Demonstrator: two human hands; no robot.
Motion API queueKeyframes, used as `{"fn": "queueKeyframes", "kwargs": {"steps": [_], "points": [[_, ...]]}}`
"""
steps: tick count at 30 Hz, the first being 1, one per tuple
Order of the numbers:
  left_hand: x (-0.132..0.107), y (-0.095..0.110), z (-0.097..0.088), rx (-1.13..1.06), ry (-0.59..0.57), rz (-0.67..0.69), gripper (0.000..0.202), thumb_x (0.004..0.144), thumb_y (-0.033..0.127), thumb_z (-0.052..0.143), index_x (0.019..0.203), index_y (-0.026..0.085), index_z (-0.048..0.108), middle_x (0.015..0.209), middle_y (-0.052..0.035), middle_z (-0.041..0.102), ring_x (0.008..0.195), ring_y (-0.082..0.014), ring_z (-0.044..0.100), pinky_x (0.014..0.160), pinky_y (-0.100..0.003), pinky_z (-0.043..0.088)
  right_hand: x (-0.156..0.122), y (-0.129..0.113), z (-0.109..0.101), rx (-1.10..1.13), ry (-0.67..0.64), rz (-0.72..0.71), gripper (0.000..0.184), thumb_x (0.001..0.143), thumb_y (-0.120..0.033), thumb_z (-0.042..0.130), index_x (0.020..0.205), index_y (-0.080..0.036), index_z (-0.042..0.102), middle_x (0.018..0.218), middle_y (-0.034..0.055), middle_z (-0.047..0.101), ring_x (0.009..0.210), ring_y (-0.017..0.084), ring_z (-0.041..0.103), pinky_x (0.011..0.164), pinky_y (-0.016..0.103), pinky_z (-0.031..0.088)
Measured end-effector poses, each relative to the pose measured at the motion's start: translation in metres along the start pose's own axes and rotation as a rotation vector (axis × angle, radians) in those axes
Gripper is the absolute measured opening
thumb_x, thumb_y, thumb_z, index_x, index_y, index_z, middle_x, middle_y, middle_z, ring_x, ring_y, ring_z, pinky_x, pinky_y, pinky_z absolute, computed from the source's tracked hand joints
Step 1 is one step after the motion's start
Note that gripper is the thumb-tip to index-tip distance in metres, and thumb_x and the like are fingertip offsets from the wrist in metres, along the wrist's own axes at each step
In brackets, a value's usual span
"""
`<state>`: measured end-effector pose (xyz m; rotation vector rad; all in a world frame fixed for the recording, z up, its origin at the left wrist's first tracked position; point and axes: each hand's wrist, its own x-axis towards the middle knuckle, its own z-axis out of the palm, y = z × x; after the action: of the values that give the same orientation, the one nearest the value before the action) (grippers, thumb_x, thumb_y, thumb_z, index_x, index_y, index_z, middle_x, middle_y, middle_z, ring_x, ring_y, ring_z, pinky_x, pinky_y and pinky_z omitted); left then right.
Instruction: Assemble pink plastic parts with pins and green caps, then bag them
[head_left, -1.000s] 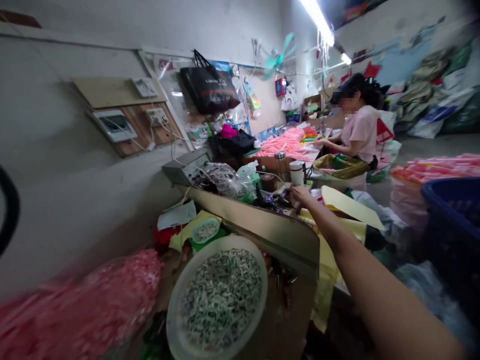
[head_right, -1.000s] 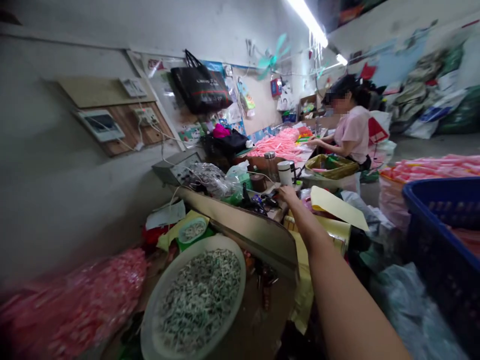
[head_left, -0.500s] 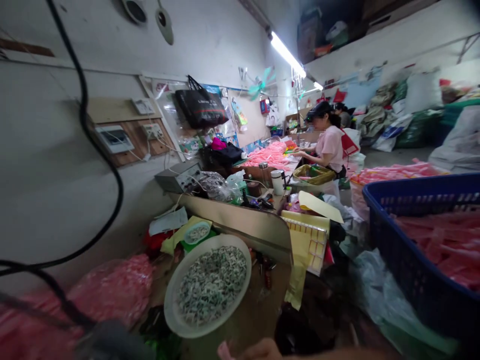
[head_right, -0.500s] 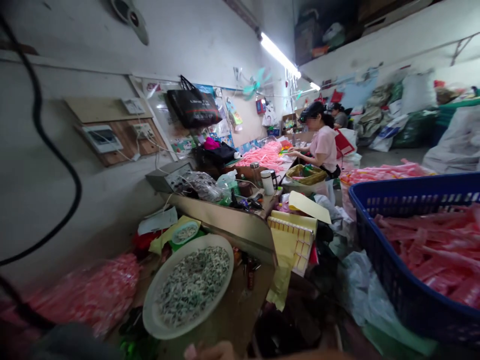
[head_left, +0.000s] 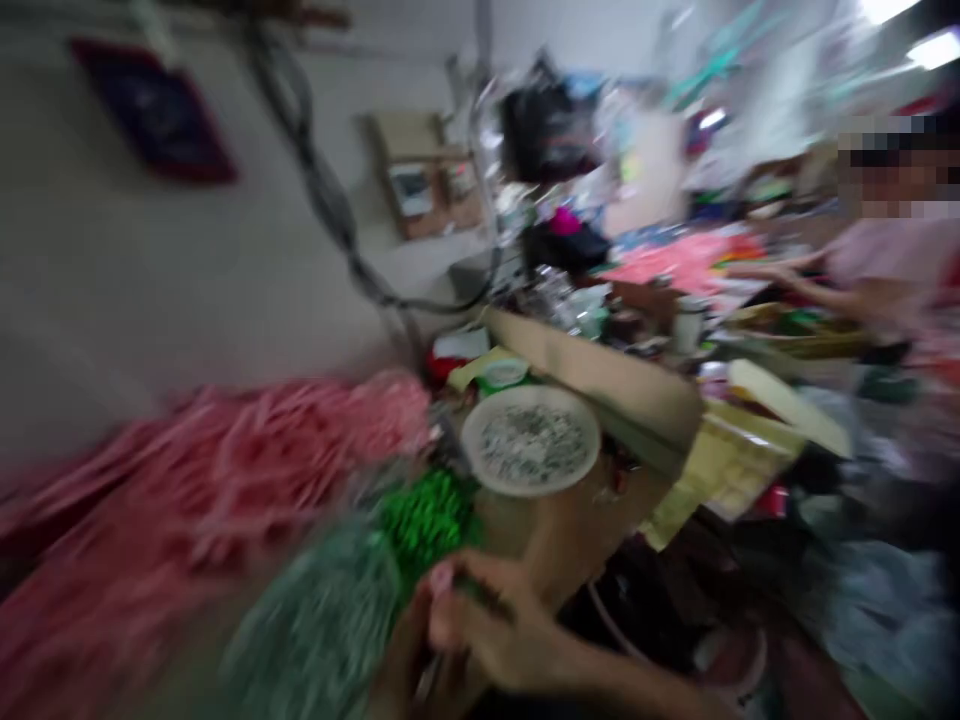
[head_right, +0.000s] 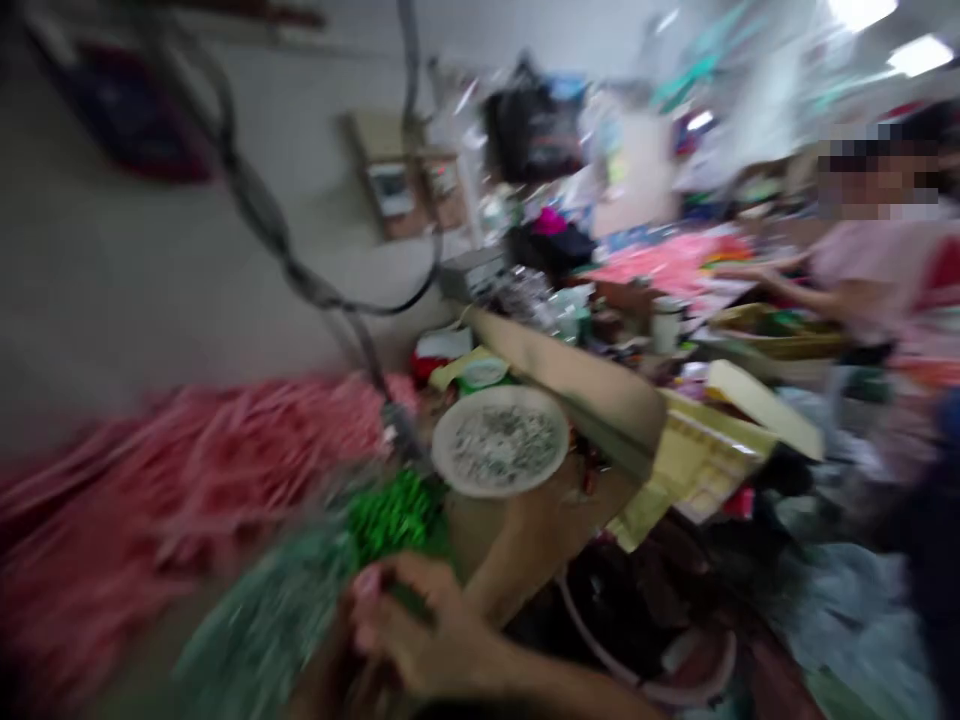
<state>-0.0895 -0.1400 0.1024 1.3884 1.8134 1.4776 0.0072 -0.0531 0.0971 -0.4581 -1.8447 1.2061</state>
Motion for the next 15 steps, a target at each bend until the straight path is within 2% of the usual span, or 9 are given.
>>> {"fn": "queueKeyframes", "kwargs": {"steps": [1,2,4,7,9,10,12,14,15], "points": [[-0.006,-0.011,-0.003,0.009,0.044,-0.059,0.044,0.084,0.046,0.065,0.124,0.029,0.061,0.116,-0.0083,0.066,0.107,-0.0278,0.062,0.083,-0.039,0.056,-0.001,0.001,0.008,0.154,-0.023,0.129,0.013,0.095,-0.032,0.049,0.099,-0.033,0.061,0.068,-0.0023,0.064,0.053,0.017,0.06,0.044,0.028,0.05],[-0.011,-0.022,-0.005,0.002,0.076,-0.109,0.05,0.082,0.047,0.066,0.127,0.027,0.06,0.112,-0.0089,0.068,0.103,-0.0284,0.064,0.08,-0.038,0.057,0.001,0.005,0.016,0.275,-0.048,0.241,0.015,0.094,-0.038,0.052,0.09,-0.029,0.063,0.065,-0.0013,0.061,0.054,0.017,0.059,0.046,0.028,0.049],[-0.017,-0.042,-0.011,-0.117,0.081,-0.195,0.059,0.084,0.046,0.064,0.136,0.023,0.053,0.104,-0.0107,0.07,0.092,-0.0267,0.067,0.073,-0.036,0.057,0.007,0.017,0.035,0.401,-0.046,0.354,0.023,0.088,-0.046,0.06,0.081,-0.025,0.064,0.061,-0.0014,0.057,0.055,0.016,0.055,0.048,0.027,0.047],[-0.018,-0.06,-0.024,-0.351,0.09,-0.342,0.062,0.083,0.04,0.067,0.139,0.022,0.049,0.093,-0.0077,0.07,0.073,-0.0201,0.066,0.062,-0.03,0.055,0.014,0.038,0.06,0.41,-0.11,0.387,0.025,0.087,-0.047,0.062,0.088,-0.022,0.068,0.072,0.001,0.063,0.067,0.017,0.061,0.062,0.029,0.052],[-0.017,-0.065,-0.038,-0.578,0.101,-0.494,0.055,0.08,0.034,0.072,0.13,0.022,0.055,0.099,-0.0074,0.069,0.075,-0.0186,0.065,0.064,-0.029,0.055,0.019,0.05,0.064,0.338,-0.14,0.319,0.025,0.09,-0.043,0.059,0.102,-0.024,0.069,0.095,0.0046,0.069,0.09,0.021,0.065,0.081,0.035,0.054],[-0.017,-0.067,-0.046,-0.726,0.097,-0.582,0.048,0.079,0.033,0.072,0.124,0.021,0.058,0.105,-0.0081,0.068,0.078,-0.0188,0.066,0.067,-0.029,0.055,0.024,0.056,0.062,0.268,-0.084,0.249,0.028,0.09,-0.041,0.059,0.113,-0.026,0.066,0.111,0.0055,0.067,0.105,0.022,0.063,0.093,0.039,0.051],[-0.016,-0.071,-0.062,-1.05,0.06,-0.737,0.034,0.084,0.032,0.066,0.114,0.017,0.062,0.113,-0.0101,0.064,0.083,-0.0186,0.065,0.071,-0.03,0.055,0.04,0.068,0.048,0.09,0.169,0.072,0.043,0.089,-0.038,0.061,0.131,-0.032,0.055,0.138,0.0046,0.052,0.129,0.024,0.048,0.11,0.045,0.038],[-0.014,-0.077,-0.076,-1.316,0.016,-0.822,0.027,0.088,0.03,0.058,0.109,0.013,0.062,0.11,-0.0114,0.063,0.081,-0.0165,0.063,0.071,-0.029,0.055,0.065,0.083,0.031,-0.025,0.404,-0.046,0.056,0.087,-0.039,0.063,0.139,-0.035,0.045,0.149,0.0034,0.039,0.138,0.025,0.038,0.114,0.047,0.033],[-0.013,-0.08,-0.082,-1.409,-0.001,-0.839,0.026,0.089,0.029,0.055,0.109,0.012,0.062,0.106,-0.0114,0.062,0.078,-0.0148,0.062,0.069,-0.027,0.054,0.08,0.093,0.023,-0.032,0.423,-0.059,0.057,0.087,-0.04,0.063,0.141,-0.036,0.042,0.15,0.0033,0.037,0.138,0.024,0.037,0.113,0.047,0.034]]}}
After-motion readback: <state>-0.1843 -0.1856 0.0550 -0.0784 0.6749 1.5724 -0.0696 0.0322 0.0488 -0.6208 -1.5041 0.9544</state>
